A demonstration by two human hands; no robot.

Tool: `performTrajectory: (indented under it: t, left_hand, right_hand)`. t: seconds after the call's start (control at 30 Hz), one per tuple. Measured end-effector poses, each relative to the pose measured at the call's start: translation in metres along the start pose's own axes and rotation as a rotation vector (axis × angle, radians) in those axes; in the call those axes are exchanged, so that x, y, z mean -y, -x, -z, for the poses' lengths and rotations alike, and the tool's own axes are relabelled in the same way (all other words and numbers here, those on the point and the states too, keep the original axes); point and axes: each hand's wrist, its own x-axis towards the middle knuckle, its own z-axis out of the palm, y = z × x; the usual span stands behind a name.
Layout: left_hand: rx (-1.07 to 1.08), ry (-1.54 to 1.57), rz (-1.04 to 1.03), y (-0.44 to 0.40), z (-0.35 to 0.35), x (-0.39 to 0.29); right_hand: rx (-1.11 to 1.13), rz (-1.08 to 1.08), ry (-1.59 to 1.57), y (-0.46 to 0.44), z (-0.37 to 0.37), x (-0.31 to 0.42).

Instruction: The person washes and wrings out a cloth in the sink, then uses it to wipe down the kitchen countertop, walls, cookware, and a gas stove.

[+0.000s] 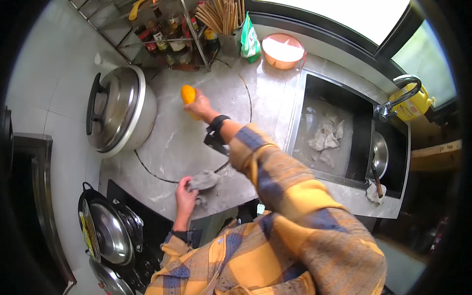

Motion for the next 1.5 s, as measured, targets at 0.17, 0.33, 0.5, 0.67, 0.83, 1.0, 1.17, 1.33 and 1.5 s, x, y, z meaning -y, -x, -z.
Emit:
performTrajectory:
  t: [0.17,0.33,0.5,0.67,0.83,1.0,1.17,1.33,1.5]
  left_hand:
    - [-0.202,0.273,0.187,-0.014,0.048,0.019]
    - [-0.282,0.215,0.119,-0.065,0.048,0.006]
    - [-0.161,-0.199,-0.095,-0.151,0.007,0.012]
    - [-0.271,-0.530,-0.403,-0.234,-0.072,-0.031]
    - [-0.177,-0.868,-0.397,-0.242,-0.159,-0.094]
    - [-0.079,-0.882,-0.762,-0.166,-0.306,-0.115]
    - [0.249,-0.665,-0.633,-0.103,-0.361,-0.159]
    - [0.688,0.568,0.028,-0.116,-0.401,-0.171]
    - [0.670,0.681,0.381,-0.095,-0.433,-0.185]
  right_hand:
    - [-0.049,0.095,-0.283,-0.004,-0.031,-0.007]
    - [0.268,0.013,-0.194,0.095,0.022,-0.028]
    - [0.449,-0.168,-0.213,0.212,0.120,-0.042]
    - [0.294,-0.374,-0.280,0.289,0.198,-0.043]
    - [0.201,-0.464,-0.361,0.332,0.250,-0.053]
    - [0.245,-0.472,-0.443,0.353,0.293,-0.075]
    - [0.272,-0.367,-0.388,0.334,0.371,-0.082]
    - [0.028,-0.355,-0.462,0.271,0.447,-0.101]
    - [0.052,-0.428,-0.480,0.206,0.472,-0.156]
